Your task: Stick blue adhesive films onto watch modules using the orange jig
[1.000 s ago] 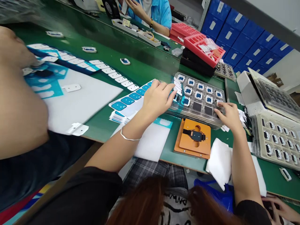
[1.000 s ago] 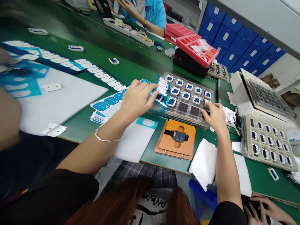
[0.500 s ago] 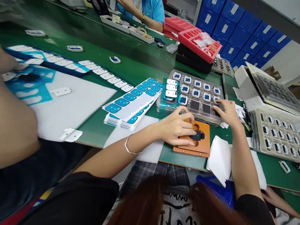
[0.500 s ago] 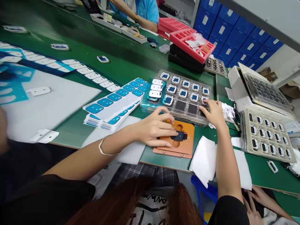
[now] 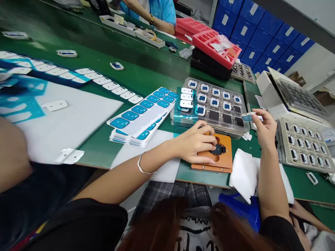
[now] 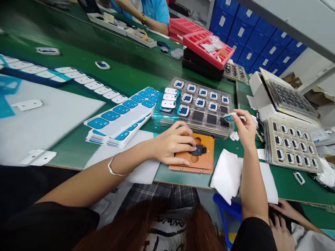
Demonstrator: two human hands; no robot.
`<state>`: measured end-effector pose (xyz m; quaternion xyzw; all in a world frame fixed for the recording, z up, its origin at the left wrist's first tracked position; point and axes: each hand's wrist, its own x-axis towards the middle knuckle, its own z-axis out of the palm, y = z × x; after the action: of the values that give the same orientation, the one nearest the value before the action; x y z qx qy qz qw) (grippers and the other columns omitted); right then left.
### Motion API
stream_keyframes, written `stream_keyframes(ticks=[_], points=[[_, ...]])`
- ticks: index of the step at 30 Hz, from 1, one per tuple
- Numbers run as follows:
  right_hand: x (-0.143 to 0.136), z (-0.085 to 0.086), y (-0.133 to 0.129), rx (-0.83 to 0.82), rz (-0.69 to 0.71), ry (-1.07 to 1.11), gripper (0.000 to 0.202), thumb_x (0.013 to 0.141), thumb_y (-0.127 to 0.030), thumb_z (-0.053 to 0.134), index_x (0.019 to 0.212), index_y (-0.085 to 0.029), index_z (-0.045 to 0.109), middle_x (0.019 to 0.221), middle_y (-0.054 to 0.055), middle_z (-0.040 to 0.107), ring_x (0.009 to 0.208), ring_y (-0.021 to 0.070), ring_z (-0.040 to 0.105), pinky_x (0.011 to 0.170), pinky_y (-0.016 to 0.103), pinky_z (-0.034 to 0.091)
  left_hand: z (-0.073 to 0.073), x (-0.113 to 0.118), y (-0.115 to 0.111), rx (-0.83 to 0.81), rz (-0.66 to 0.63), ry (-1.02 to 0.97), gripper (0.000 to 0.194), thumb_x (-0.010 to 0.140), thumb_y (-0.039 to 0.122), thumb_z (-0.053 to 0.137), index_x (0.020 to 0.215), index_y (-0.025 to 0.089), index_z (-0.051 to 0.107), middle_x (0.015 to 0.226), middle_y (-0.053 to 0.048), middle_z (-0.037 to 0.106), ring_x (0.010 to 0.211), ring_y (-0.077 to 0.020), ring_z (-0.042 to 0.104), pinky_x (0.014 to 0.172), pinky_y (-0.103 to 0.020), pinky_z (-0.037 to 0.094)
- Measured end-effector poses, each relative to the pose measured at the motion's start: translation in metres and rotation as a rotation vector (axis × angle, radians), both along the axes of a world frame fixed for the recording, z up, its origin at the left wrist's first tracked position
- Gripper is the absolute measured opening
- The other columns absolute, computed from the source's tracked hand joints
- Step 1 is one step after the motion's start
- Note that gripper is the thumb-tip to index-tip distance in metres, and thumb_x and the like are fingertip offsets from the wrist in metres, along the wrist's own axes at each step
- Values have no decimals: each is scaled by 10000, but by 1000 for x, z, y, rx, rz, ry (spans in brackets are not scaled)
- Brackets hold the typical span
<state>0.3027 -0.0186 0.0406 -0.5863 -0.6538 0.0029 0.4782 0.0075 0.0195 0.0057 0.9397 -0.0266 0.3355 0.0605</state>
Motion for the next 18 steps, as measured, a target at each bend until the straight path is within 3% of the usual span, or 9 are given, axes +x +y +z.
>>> stream_keyframes(ticks=[2, 4, 7, 9, 13, 18], points=[[-15, 9, -16, -43, 220, 62, 206, 922, -402, 617, 1049, -274, 715, 946, 32, 677, 833, 169, 646, 659, 284, 517, -1, 1, -1, 25, -9, -29, 441, 958, 556, 481, 973, 183, 715, 889, -67, 738, 955, -257, 536, 916, -435, 309], [-31, 14, -27, -146, 451, -24, 156, 929, -328, 630, 1031, -292, 741, 940, 26, 697, 846, 162, 659, 688, 281, 533, -1, 1, -2, 43, -5, -28, 427, 955, 550, 497, 983, 185, 717, 871, -63, 738, 938, -251, 542, 912, -431, 314], [-52, 12, -31, -243, 652, -183, 190, 951, -267, 602, 1078, -291, 741, 944, 30, 709, 857, 156, 667, 750, 292, 552, -1, 1, -2, 44, -3, -25, 385, 943, 537, 531, 924, 205, 724, 925, -55, 749, 946, -246, 550, 912, -426, 319], [-61, 6, -30, -239, 668, -247, 213, 966, -256, 573, 1110, -277, 728, 1011, 48, 695, 925, 167, 664, 808, 312, 555, -1, 0, -2, 39, -12, -34, 368, 934, 531, 553, 920, 206, 726, 931, -52, 752, 943, -245, 554, 907, -419, 326], [-70, 1, -33, -192, 558, -361, 214, 975, -298, 548, 1100, -221, 704, 1137, 98, 633, 1051, 209, 622, 883, 364, 538, -1, 0, -1, 26, -19, -32, 341, 929, 516, 567, 942, 215, 726, 900, -45, 756, 931, -239, 558, 898, -415, 337], [-79, 15, -52, -294, 367, -528, 379, 847, -524, 681, 982, -172, 643, 954, 80, 612, 883, 235, 592, 754, 385, 508, -1, 1, -1, 14, -37, -61, 339, 931, 497, 570, 899, 196, 722, 914, -51, 757, 909, -234, 560, 870, -420, 357]])
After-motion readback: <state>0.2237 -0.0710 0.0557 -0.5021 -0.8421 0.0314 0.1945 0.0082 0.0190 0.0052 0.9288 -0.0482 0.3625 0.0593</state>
